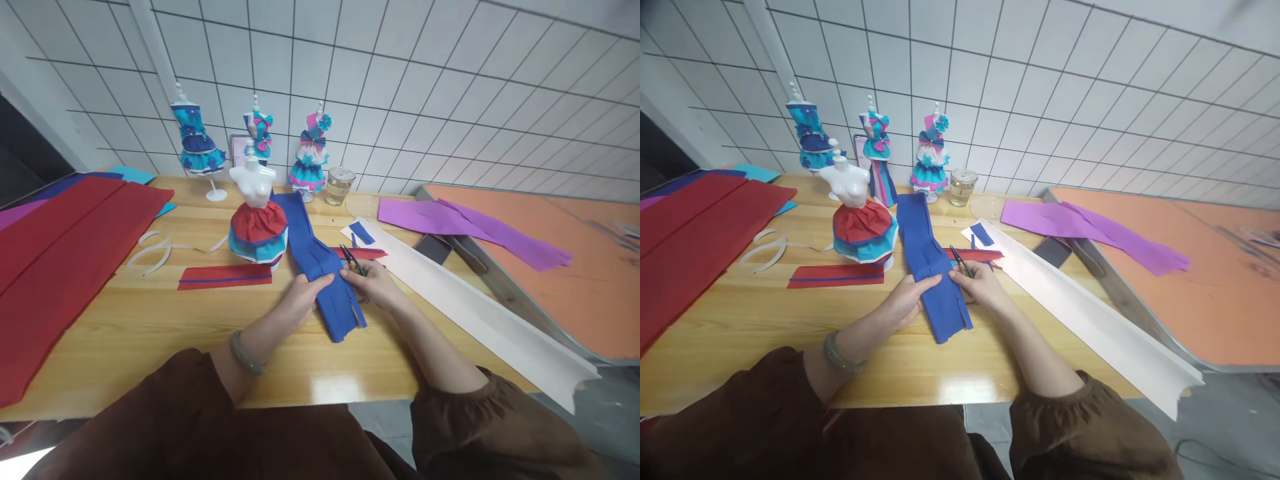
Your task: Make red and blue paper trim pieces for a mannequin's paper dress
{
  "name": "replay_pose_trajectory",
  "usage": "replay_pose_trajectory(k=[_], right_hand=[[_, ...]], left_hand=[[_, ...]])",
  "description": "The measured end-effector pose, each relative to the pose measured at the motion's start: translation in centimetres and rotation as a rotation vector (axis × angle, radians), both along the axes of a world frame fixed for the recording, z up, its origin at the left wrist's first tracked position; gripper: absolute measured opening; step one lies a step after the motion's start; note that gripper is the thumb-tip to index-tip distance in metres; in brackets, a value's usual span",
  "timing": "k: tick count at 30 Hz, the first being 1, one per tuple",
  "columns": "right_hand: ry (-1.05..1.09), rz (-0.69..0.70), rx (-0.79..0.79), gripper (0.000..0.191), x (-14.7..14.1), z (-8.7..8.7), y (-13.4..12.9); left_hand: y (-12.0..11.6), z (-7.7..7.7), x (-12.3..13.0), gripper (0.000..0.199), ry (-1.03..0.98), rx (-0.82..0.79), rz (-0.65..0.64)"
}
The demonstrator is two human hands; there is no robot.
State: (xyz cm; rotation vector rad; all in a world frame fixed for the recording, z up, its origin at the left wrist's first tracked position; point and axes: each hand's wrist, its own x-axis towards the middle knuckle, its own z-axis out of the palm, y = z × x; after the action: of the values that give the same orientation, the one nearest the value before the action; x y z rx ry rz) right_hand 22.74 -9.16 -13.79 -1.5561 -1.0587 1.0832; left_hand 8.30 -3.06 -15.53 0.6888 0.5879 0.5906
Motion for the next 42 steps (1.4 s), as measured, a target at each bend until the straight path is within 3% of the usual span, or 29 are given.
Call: replay_pose_trajectory(k=[8,23,30,34,38,42], right_hand=[[0.098,0.007,0.003,0.037,-0.2,-0.3,0.4],[0.025,-0.1,0.091,0.038,0.5,-1.5,1.0],[-0.006,-0.129,0.177,0.039,0.0,0.4,-0.2],[0.064,0.004,0.118,0.047,-0.1,1.0,-1.0],[0.164,0.205,-0.049,0.045,-0.4,1.0,-1.5],[0.172,0.294,-0.235,0.045,-0.7,1.3,-1.8]], left_hand=[[1.3,-0.1,-0.1,0.024,-0.065,-0.141,-0.06],[2.8,-0.9,0.0,0.023,-0.077,0.01,0.226],[3.0,-1.6,0.1,0.03,-0.092,0.069,0.309],[2.9,-1.6,0.1,0.031,-0.102,0.083,0.343],[2.8,-1.5,0.2,0.031,-0.104,0.112,0.362],[2.9,-1.4,0.1,0.03,-0.087,0.154,0.359]])
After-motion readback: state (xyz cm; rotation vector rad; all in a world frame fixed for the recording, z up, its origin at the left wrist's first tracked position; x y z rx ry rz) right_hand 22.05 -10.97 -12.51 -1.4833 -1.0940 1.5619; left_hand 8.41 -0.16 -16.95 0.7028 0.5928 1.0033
